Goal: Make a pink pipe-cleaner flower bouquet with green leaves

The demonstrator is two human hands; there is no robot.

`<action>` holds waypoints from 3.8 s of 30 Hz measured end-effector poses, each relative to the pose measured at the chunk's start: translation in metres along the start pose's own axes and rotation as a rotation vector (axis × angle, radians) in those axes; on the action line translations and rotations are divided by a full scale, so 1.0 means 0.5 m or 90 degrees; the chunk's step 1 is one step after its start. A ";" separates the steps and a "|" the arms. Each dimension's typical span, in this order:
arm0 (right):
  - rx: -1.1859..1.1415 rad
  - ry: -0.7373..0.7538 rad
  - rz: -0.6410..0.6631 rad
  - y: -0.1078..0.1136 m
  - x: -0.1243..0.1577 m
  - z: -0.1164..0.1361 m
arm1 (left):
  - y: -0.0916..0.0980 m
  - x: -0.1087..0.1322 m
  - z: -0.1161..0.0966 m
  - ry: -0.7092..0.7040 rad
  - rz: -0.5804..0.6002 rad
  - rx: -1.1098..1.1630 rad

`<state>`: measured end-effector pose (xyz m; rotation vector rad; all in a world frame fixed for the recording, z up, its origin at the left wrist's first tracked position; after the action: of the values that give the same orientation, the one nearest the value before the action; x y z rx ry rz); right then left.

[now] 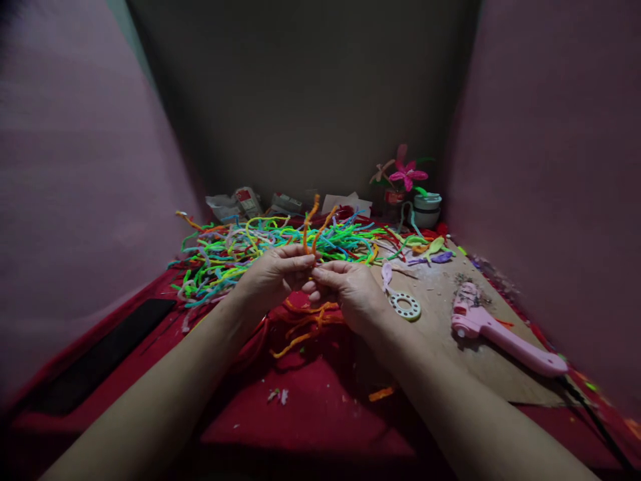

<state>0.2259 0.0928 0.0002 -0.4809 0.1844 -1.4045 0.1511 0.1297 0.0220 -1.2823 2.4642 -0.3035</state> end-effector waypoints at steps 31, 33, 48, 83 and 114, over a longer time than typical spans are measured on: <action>0.143 0.117 -0.148 0.013 0.020 0.026 | -0.013 0.018 -0.055 -0.113 -0.089 -0.446; 0.129 0.109 -0.133 0.013 0.017 0.023 | -0.015 0.018 -0.053 -0.110 -0.083 -0.447; 0.021 0.045 -0.065 0.016 -0.001 -0.002 | 0.013 0.005 -0.036 -0.073 -0.041 -0.336; -0.016 -0.074 0.012 0.012 -0.009 -0.032 | -0.008 0.007 -0.030 -0.017 0.043 -0.321; 0.044 -0.028 -0.023 0.020 -0.003 0.009 | -0.092 0.049 -0.129 -0.574 0.200 -0.994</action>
<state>0.2364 0.0960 -0.0001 -0.4589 0.0917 -1.4300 0.1471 0.0853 0.0923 -0.9071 1.7093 2.0707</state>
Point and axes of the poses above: each hand's wrist, its own x-axis away from the middle knuckle, its own y-axis out of the back of the hand, z = x × y, the point moved 9 cm from there along -x, towards the middle knuckle, and after that the axes turned 10 degrees about -y, right-handed, at the moved point
